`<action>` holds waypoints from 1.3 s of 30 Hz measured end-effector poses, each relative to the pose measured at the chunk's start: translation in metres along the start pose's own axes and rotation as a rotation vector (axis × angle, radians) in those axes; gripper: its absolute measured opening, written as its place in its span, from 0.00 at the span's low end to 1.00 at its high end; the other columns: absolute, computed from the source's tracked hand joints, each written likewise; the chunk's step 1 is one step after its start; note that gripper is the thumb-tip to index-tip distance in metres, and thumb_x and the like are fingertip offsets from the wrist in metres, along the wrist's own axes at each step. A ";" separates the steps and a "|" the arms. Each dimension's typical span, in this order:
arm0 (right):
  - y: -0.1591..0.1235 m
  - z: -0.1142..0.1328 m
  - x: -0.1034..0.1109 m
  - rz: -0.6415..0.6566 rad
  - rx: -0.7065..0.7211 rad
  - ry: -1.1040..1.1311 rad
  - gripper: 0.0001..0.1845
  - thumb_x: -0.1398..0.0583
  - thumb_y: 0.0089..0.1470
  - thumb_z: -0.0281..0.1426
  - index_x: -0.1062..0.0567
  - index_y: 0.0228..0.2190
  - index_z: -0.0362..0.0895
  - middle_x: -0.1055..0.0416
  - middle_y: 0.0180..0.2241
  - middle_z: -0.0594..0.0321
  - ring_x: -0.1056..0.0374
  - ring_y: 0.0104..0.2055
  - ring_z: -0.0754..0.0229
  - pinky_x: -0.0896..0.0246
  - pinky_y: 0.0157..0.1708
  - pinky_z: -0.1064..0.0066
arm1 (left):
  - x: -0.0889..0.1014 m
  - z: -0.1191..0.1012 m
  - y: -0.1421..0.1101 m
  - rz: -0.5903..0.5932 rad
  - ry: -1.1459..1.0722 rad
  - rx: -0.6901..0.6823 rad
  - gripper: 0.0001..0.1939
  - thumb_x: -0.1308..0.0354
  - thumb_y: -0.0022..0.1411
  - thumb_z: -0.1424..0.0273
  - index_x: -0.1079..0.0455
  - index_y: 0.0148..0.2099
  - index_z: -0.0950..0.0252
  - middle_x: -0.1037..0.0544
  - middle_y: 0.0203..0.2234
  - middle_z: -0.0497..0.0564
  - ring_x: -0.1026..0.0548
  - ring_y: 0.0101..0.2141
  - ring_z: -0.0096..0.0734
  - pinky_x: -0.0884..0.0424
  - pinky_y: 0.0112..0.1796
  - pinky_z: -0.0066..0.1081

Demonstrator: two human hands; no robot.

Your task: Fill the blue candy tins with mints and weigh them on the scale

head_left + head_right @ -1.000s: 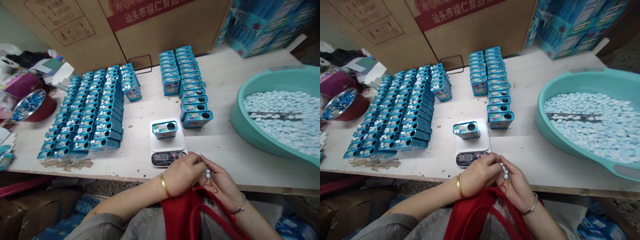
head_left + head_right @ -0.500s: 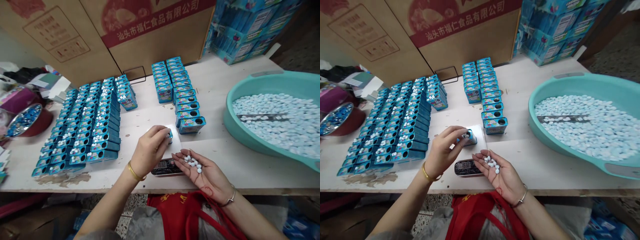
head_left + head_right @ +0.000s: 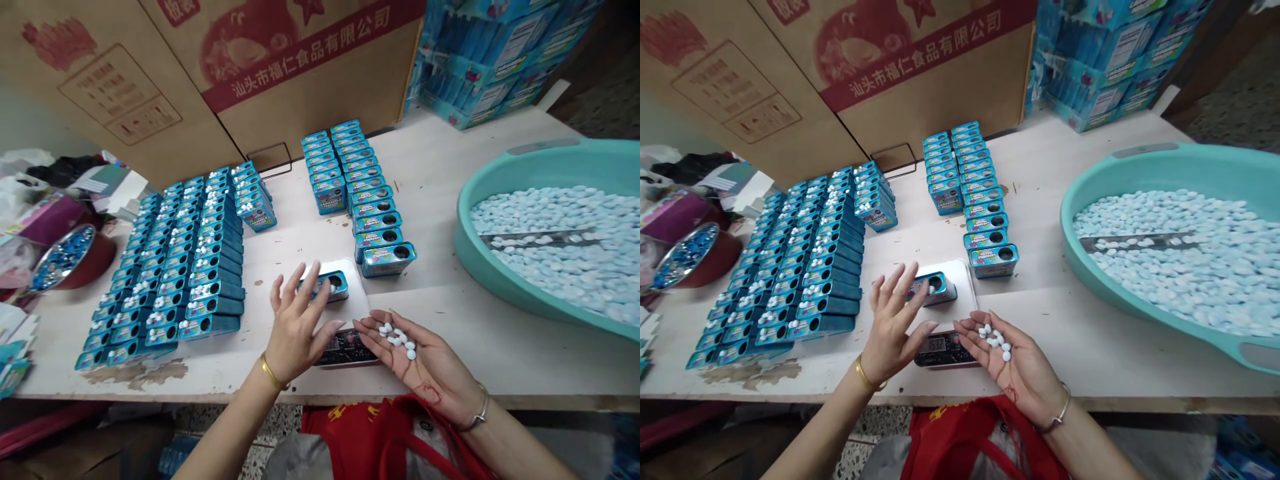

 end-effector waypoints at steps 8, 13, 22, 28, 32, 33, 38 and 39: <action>0.002 0.005 0.009 -0.039 0.008 0.039 0.08 0.39 0.53 0.28 0.23 0.34 0.35 0.22 0.38 0.46 0.26 0.46 0.52 0.30 0.48 0.65 | 0.025 0.022 0.005 -0.220 -0.045 0.078 0.22 0.49 0.65 0.67 0.42 0.61 0.57 0.37 0.60 0.57 0.45 0.63 0.45 0.55 0.60 0.56; 0.008 0.003 0.005 -0.032 -0.037 0.045 0.09 0.40 0.54 0.28 0.23 0.34 0.35 0.22 0.37 0.45 0.25 0.44 0.53 0.30 0.46 0.66 | 0.006 0.007 -0.003 -0.056 -0.033 -0.030 0.24 0.49 0.64 0.62 0.41 0.61 0.60 0.38 0.61 0.59 0.47 0.63 0.50 0.58 0.60 0.57; 0.016 0.007 0.010 -0.034 -0.025 0.081 0.08 0.37 0.51 0.28 0.22 0.31 0.35 0.22 0.35 0.46 0.25 0.43 0.53 0.30 0.46 0.67 | 0.006 0.054 0.065 0.160 -0.142 0.061 0.18 0.45 0.63 0.62 0.36 0.53 0.63 0.25 0.38 0.53 0.28 0.38 0.35 0.35 0.40 0.35; 0.026 0.009 0.009 0.024 -0.043 0.104 0.11 0.34 0.47 0.30 0.22 0.32 0.35 0.21 0.37 0.46 0.25 0.44 0.53 0.31 0.47 0.66 | -0.034 0.110 0.146 0.097 0.030 0.064 0.16 0.44 0.62 0.66 0.34 0.51 0.63 0.27 0.40 0.54 0.29 0.40 0.37 0.36 0.40 0.35; 0.026 0.015 0.011 -0.043 -0.036 0.118 0.13 0.29 0.38 0.28 0.21 0.29 0.37 0.21 0.34 0.50 0.24 0.41 0.53 0.28 0.44 0.68 | -0.069 0.125 0.176 0.121 0.133 0.017 0.18 0.44 0.61 0.64 0.34 0.53 0.61 0.27 0.43 0.55 0.31 0.43 0.40 0.38 0.41 0.38; 0.026 0.016 0.011 -0.061 -0.040 0.122 0.13 0.29 0.36 0.28 0.21 0.28 0.37 0.20 0.33 0.50 0.24 0.40 0.53 0.28 0.43 0.68 | -0.073 0.127 0.180 0.110 0.150 0.009 0.19 0.44 0.61 0.64 0.34 0.54 0.61 0.28 0.44 0.55 0.32 0.43 0.41 0.39 0.41 0.38; 0.028 0.014 0.006 -0.089 -0.056 0.125 0.15 0.27 0.33 0.28 0.21 0.27 0.36 0.20 0.32 0.49 0.24 0.40 0.52 0.28 0.42 0.68 | -0.082 0.132 0.185 0.017 0.241 -0.014 0.18 0.46 0.62 0.59 0.32 0.53 0.56 0.32 0.52 0.56 0.36 0.48 0.45 0.42 0.44 0.42; 0.029 0.013 0.006 -0.091 -0.068 0.119 0.15 0.28 0.33 0.28 0.22 0.27 0.36 0.20 0.32 0.49 0.24 0.40 0.53 0.28 0.42 0.68 | -0.084 0.133 0.184 0.012 0.249 -0.023 0.18 0.47 0.62 0.58 0.32 0.53 0.55 0.33 0.54 0.55 0.37 0.49 0.46 0.43 0.45 0.42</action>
Point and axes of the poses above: each hand's wrist, its own y-axis towards the middle knuckle, its own x-axis out of the back of the hand, z = x × y, the point moved 6 cm from there along y, towards the middle knuckle
